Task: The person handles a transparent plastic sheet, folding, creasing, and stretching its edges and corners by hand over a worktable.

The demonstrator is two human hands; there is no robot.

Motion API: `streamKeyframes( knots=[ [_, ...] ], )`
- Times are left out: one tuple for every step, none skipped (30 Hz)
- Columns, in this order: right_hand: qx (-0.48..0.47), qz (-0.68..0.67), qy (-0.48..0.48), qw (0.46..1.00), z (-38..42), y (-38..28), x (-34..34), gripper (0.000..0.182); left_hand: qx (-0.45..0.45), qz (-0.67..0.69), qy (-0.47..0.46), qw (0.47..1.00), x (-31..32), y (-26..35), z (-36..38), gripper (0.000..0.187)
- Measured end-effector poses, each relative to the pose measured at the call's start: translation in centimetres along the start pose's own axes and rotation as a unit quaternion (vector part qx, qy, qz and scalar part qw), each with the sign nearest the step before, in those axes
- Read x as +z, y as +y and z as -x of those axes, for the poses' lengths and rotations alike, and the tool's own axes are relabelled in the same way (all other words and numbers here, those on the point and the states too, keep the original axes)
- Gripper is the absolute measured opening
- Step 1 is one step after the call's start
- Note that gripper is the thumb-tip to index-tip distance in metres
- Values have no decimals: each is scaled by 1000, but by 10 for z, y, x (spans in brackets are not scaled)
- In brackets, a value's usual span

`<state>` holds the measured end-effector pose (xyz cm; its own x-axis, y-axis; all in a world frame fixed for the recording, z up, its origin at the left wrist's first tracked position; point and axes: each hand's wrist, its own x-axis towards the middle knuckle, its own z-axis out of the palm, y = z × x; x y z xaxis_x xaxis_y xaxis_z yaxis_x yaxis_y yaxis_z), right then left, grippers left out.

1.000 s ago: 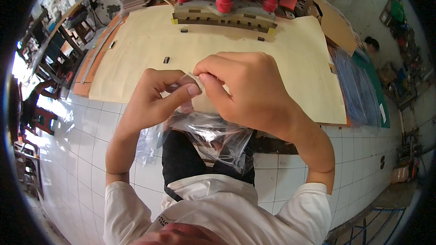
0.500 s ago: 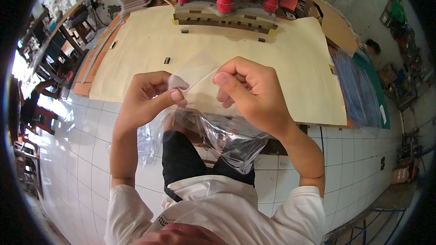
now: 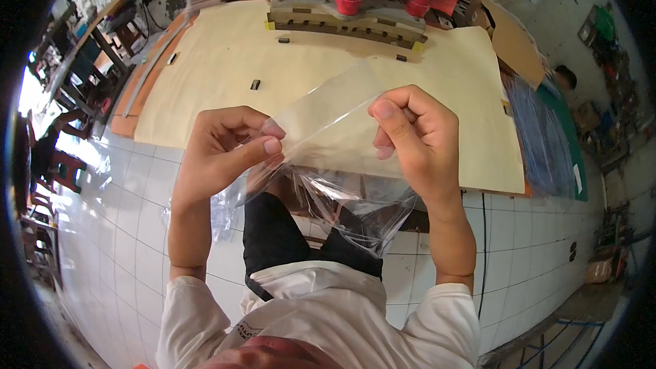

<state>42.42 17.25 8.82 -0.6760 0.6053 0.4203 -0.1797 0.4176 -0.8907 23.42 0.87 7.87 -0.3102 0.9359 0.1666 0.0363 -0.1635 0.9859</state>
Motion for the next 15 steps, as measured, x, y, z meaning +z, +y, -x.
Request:
streamKeyframes(
  knots=[
    [-1,11,7,1000,0,0,0,19,-2,-30,8,1000,1,3,0,15],
    [-1,11,6,1000,1,-1,0,19,-1,-29,9,1000,2,5,-1,15],
    [-5,25,17,1000,1,-1,0,19,9,-42,3,999,2,6,-1,16],
    [-9,38,29,999,2,-2,0,18,19,-55,-4,998,2,8,-2,16],
    [-9,39,29,999,2,-2,0,18,19,-54,-3,998,2,9,-3,16],
    [-18,43,37,998,2,-2,0,18,28,-74,-4,997,1,10,-4,17],
    [-27,48,45,997,3,-2,0,18,37,-94,-5,995,1,11,-4,18],
    [-28,48,46,997,3,-2,0,18,37,-95,-6,995,2,13,-5,18],
    [-40,53,47,997,3,-2,0,18,23,-85,-6,996,2,15,-5,19],
    [-51,57,47,996,3,-2,0,18,8,-75,-7,997,3,17,-6,20],
    [-51,57,48,996,3,-2,1,18,8,-75,-7,997,5,19,-7,20],
    [-49,55,47,996,3,-2,2,18,6,-97,-5,995,7,22,-7,20],
    [-48,52,46,996,3,-3,2,18,4,-118,-3,993,8,23,-8,20],
    [-49,53,47,996,3,-2,2,18,5,-119,-4,993,8,22,-9,20],
    [-60,46,36,997,3,-2,1,18,7,-115,-3,993,9,21,-10,19]
  ],
)
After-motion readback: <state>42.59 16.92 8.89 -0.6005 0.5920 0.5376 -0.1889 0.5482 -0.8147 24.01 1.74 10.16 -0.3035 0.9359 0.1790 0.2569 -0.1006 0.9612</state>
